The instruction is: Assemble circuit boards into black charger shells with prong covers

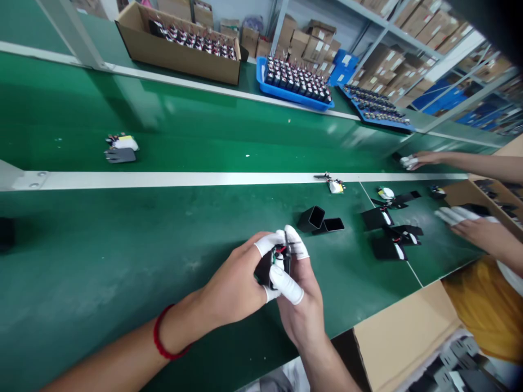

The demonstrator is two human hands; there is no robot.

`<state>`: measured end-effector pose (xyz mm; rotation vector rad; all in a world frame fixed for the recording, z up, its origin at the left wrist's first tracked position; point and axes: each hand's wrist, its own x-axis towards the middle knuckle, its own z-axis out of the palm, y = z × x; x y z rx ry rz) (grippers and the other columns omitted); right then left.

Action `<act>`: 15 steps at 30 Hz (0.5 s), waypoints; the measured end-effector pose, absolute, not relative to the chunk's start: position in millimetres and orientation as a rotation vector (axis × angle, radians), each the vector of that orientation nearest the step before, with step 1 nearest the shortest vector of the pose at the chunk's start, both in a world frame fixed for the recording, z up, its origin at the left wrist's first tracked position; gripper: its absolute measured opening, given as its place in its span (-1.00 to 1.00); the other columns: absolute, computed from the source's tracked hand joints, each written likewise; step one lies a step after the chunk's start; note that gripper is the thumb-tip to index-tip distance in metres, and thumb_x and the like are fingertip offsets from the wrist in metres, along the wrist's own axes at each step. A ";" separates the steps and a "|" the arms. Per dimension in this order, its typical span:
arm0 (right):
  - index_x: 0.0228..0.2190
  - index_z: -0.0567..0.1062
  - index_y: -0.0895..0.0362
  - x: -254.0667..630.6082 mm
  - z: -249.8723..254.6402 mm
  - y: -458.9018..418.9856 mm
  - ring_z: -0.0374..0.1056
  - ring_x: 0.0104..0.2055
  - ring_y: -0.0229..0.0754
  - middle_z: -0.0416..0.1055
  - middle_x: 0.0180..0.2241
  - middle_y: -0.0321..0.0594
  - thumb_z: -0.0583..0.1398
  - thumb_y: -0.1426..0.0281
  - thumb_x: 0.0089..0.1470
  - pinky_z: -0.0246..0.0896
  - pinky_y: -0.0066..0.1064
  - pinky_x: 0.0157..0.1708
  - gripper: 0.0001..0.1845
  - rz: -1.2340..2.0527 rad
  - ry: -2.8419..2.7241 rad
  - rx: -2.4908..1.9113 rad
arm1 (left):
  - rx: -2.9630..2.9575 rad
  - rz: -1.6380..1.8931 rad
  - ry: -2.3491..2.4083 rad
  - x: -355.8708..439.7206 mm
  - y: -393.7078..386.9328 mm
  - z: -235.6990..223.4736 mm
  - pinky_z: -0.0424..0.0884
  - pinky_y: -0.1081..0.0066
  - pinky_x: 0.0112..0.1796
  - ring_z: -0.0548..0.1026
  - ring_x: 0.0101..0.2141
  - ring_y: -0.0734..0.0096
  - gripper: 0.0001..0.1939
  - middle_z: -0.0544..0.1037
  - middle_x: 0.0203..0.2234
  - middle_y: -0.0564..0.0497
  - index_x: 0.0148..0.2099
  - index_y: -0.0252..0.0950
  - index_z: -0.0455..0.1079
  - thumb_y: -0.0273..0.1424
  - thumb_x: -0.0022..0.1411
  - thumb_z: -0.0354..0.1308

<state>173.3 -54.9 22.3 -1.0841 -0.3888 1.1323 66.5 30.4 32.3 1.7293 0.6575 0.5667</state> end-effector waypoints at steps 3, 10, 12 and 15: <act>0.15 0.41 -0.14 178.8 15.8 -56.5 0.36 0.18 0.04 0.43 0.15 -0.21 0.40 0.25 0.01 0.26 -0.04 0.20 -0.33 1.178 -0.442 -1.039 | 1.577 0.591 0.692 71.1 28.0 28.9 0.48 0.23 -0.01 0.50 0.03 0.05 -0.30 0.50 0.09 -0.14 0.21 -0.29 0.28 -0.51 -0.01 0.33; 0.18 0.37 -0.22 191.9 14.1 -74.3 0.37 0.18 -0.07 0.43 0.16 -0.28 0.33 0.37 0.13 0.32 -0.24 0.15 -0.39 1.161 -0.727 -1.028 | 1.475 0.583 0.633 73.0 25.3 25.3 0.52 0.30 -0.11 0.55 -0.04 0.10 -0.32 0.55 0.01 -0.12 0.17 -0.28 0.28 -0.60 -0.04 0.29; 0.17 0.38 -0.22 188.4 15.8 -72.7 0.40 0.16 -0.08 0.47 0.12 -0.28 0.32 0.36 0.14 0.34 -0.26 0.13 -0.42 1.122 -0.714 -1.045 | 1.517 0.578 0.604 71.8 25.0 26.9 0.51 0.32 -0.12 0.57 -0.09 0.14 -0.35 0.56 -0.03 -0.10 0.17 -0.27 0.29 -0.62 -0.01 0.26; 0.16 0.39 -0.21 183.1 16.6 -67.1 0.39 0.16 -0.09 0.46 0.13 -0.28 0.33 0.36 0.13 0.30 -0.24 0.16 -0.41 1.072 -0.630 -1.086 | 1.617 0.573 0.569 70.0 25.4 29.7 0.51 0.37 -0.16 0.57 -0.13 0.22 -0.40 0.52 0.01 -0.09 0.16 -0.24 0.31 -0.61 0.05 0.23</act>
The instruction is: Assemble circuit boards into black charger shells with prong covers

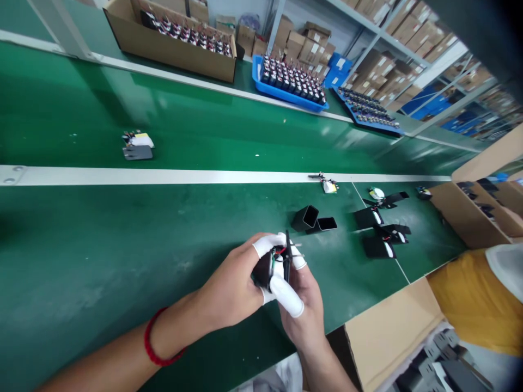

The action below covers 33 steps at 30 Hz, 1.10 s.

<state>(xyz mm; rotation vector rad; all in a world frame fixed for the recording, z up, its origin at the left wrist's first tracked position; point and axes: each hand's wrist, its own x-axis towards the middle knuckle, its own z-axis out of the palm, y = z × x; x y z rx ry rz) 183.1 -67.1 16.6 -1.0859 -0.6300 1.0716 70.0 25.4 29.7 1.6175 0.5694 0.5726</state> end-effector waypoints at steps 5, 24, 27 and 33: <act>0.13 0.43 -0.19 187.6 15.8 -66.6 0.34 0.20 0.02 0.44 0.15 -0.26 0.35 0.25 0.09 0.24 -0.08 0.21 -0.44 1.212 -0.540 -0.948 | 1.550 0.535 0.629 69.2 28.3 31.0 0.52 0.36 -0.18 0.56 -0.11 0.18 -0.35 0.51 0.05 -0.10 0.17 -0.22 0.29 -0.51 0.02 0.35; 0.22 0.33 -0.12 186.2 5.6 -63.1 0.29 0.24 -0.01 0.35 0.22 -0.23 0.24 0.20 0.21 0.02 -0.03 0.32 -0.44 1.116 -0.603 -1.177 | 1.723 0.660 0.617 73.0 20.5 19.2 0.47 0.29 -0.02 0.54 -0.04 0.14 -0.49 0.51 -0.02 -0.09 0.11 -0.23 0.35 -0.60 0.11 0.17; 0.20 0.34 -0.16 180.1 6.3 -60.2 0.32 0.22 -0.03 0.38 0.20 -0.27 0.28 0.23 0.18 0.12 -0.07 0.28 -0.43 1.071 -0.581 -1.169 | 1.785 0.678 0.658 72.3 18.8 21.6 0.44 0.31 0.02 0.52 -0.02 0.18 -0.41 0.52 0.00 -0.03 0.14 -0.17 0.35 -0.69 0.07 0.11; 0.16 0.41 -0.04 181.7 14.2 -55.2 0.33 0.21 0.06 0.45 0.14 -0.20 0.27 0.05 0.12 0.12 0.01 0.28 -0.39 1.161 -0.382 -1.136 | 1.615 0.631 0.648 75.7 21.4 19.7 0.52 0.36 -0.10 0.56 -0.07 0.19 -0.39 0.52 0.03 -0.05 0.18 -0.18 0.30 -0.60 0.07 0.23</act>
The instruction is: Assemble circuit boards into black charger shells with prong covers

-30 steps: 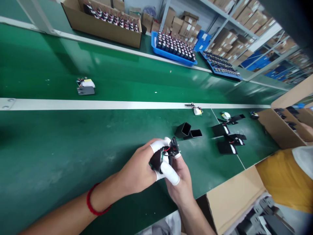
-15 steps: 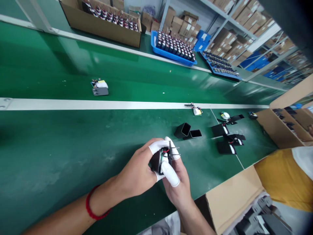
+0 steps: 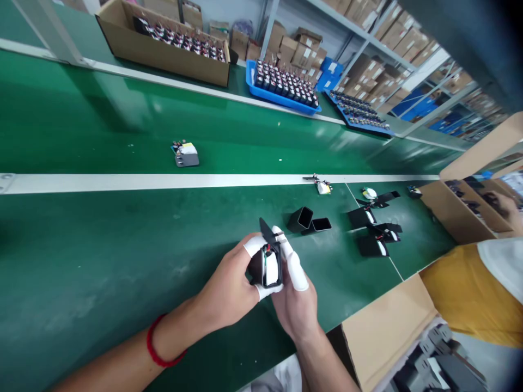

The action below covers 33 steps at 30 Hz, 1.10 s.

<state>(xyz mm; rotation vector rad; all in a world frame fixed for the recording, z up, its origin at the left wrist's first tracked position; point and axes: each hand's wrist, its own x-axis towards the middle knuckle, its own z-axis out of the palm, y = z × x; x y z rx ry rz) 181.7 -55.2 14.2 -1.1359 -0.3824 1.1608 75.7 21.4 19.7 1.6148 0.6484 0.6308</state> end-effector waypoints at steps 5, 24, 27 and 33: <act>0.17 0.40 -0.06 179.3 8.2 -55.8 0.28 0.25 0.04 0.44 0.15 -0.22 0.31 0.15 0.12 0.07 -0.03 0.31 -0.41 1.096 -0.499 -1.162 | 1.628 0.637 0.661 75.8 19.0 16.0 0.54 0.31 -0.11 0.56 -0.06 0.14 -0.39 0.51 0.03 -0.08 0.17 -0.19 0.32 -0.63 0.06 0.17; -0.01 0.51 0.07 267.5 14.6 -94.6 0.48 -0.02 -0.04 0.54 -0.07 -0.06 0.09 0.19 0.25 0.41 -0.22 0.02 -0.62 -0.066 -1.262 -2.022 | 2.003 0.285 0.702 73.8 4.5 7.9 0.45 0.15 0.10 0.43 0.16 0.03 -0.20 0.21 0.35 -0.13 0.45 -0.07 -0.10 -0.33 0.27 0.16; 0.06 0.42 0.37 328.0 11.8 -98.2 0.45 -0.01 0.24 0.48 -0.05 0.29 0.03 0.08 0.21 0.34 0.08 0.00 -0.35 -0.273 -0.979 -2.209 | 2.067 0.248 0.716 71.5 10.4 25.1 0.39 0.10 0.15 0.39 0.19 0.00 -0.43 0.36 0.26 -0.14 0.31 -0.16 0.25 -0.27 0.27 0.16; 0.12 0.40 0.40 397.7 -9.0 -83.7 0.43 -0.11 0.37 0.49 -0.12 0.33 0.03 0.11 0.16 0.34 0.15 -0.18 -0.30 -0.235 -0.916 -2.495 | 2.127 0.137 0.762 66.0 16.1 47.2 0.45 0.15 0.06 0.53 0.01 0.04 -0.57 0.58 -0.01 -0.17 0.14 -0.28 0.44 -0.33 0.23 0.16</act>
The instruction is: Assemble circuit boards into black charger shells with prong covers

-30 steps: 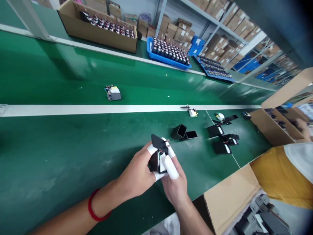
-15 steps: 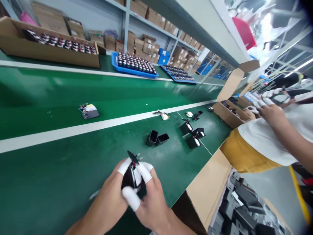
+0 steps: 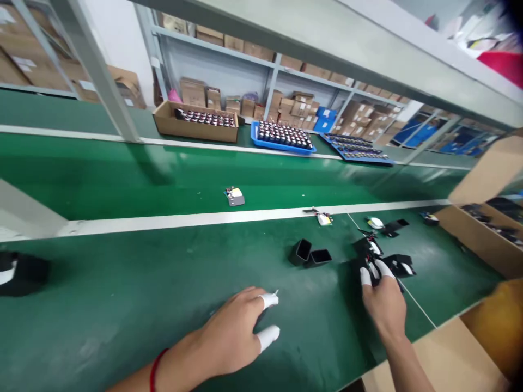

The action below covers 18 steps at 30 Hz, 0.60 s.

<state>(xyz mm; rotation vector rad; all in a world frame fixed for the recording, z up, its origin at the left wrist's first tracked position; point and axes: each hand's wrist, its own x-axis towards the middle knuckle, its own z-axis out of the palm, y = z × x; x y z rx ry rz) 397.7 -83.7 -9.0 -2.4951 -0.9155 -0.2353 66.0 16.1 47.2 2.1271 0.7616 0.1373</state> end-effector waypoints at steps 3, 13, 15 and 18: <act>0.11 0.42 0.35 399.2 -16.1 -82.1 0.41 -0.07 0.37 0.46 -0.06 0.31 0.01 0.10 0.18 0.35 0.14 -0.17 -0.32 -0.263 -0.963 -2.563 | 2.127 0.114 0.801 53.9 13.9 43.6 0.50 0.18 -0.06 0.57 -0.11 0.04 -0.64 0.61 -0.11 -0.16 0.06 -0.26 0.49 -0.34 0.23 0.14; 0.21 0.29 0.22 367.7 3.1 -70.0 0.19 0.22 0.17 0.31 0.13 0.15 0.07 0.30 0.23 0.17 0.08 0.20 -0.45 -0.386 -1.591 -2.145 | 2.080 0.108 0.885 32.7 16.9 28.1 0.41 0.41 -0.28 0.53 -0.34 0.30 -0.77 0.53 -0.34 0.01 -0.08 -0.19 0.51 -0.34 0.26 0.09; 0.23 0.27 0.16 363.0 4.8 -56.9 0.11 0.29 0.09 0.33 0.14 0.06 0.06 0.44 0.19 0.16 0.03 0.23 -0.43 -0.262 -1.826 -2.033 | 2.112 0.129 0.857 39.2 19.0 32.0 0.39 0.43 -0.32 0.50 -0.37 0.32 -0.80 0.48 -0.41 0.05 -0.12 -0.20 0.50 -0.34 0.28 0.07; 0.20 0.32 0.15 361.2 8.2 -45.3 0.27 0.20 0.04 0.43 0.03 0.01 0.03 0.56 0.11 0.32 -0.08 0.13 -0.39 -0.150 -1.926 -2.036 | 2.143 0.148 0.819 45.7 22.3 34.2 0.43 0.41 -0.31 0.51 -0.36 0.31 -0.77 0.50 -0.37 0.02 -0.09 -0.21 0.49 -0.34 0.29 0.06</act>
